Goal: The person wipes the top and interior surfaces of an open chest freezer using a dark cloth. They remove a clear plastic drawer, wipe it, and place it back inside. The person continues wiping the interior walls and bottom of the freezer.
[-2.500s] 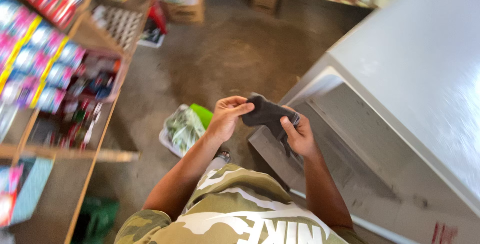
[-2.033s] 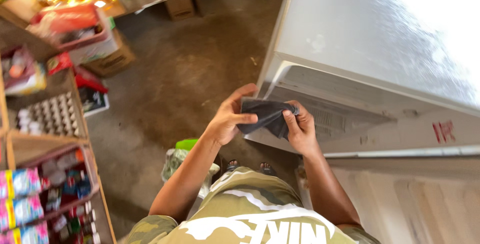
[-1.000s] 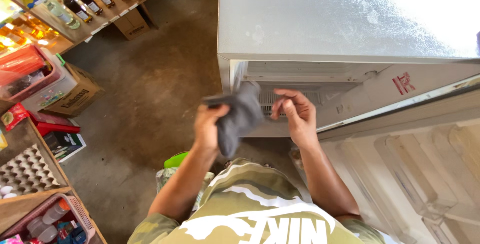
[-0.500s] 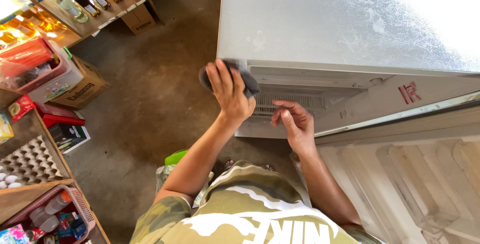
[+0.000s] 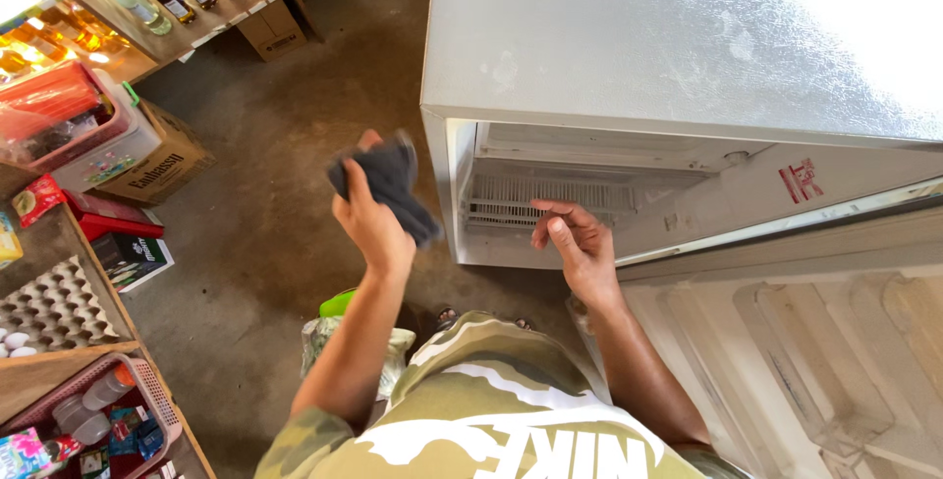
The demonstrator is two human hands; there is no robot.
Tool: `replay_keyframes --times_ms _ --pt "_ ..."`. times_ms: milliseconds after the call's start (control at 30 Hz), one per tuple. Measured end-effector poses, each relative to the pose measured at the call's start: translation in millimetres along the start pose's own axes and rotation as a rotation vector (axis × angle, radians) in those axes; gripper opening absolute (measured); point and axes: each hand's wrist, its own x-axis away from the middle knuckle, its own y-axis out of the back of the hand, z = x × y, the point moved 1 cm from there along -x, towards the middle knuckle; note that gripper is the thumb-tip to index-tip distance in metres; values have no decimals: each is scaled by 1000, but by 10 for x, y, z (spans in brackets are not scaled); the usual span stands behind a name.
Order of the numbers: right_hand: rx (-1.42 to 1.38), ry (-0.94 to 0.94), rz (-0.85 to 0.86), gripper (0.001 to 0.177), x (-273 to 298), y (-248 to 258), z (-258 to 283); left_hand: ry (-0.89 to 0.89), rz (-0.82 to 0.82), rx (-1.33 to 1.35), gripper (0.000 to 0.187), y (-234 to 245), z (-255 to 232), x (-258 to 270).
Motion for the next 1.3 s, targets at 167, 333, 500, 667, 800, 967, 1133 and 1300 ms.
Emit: replay_keyframes --times_ms 167,333,500,667,800,967,1133,1300 --pt "-30 -33 29 37 22 -61 -5 -238 135 -135 54 -592 -134 175" --pt "-18 -30 36 36 68 -77 -52 -1094 688 -965 76 -470 289 80" --pt "-23 -50 38 36 80 -76 -126 -1203 595 -1160 46 168 982 -107" --pt "-25 -41 51 35 6 -103 -148 -1143 670 -1009 47 265 898 -226" --pt "-62 -29 97 35 -38 -157 -148 -1268 666 -941 74 -344 551 -543" --pt "48 23 10 42 -173 -174 14 -1349 542 -1051 70 -587 467 -537" --pt "446 294 -5 50 -252 -174 314 -1241 607 -1153 73 63 922 -327" --pt "819 419 146 60 -259 -46 511 -1099 596 -1145 86 196 1048 -282"
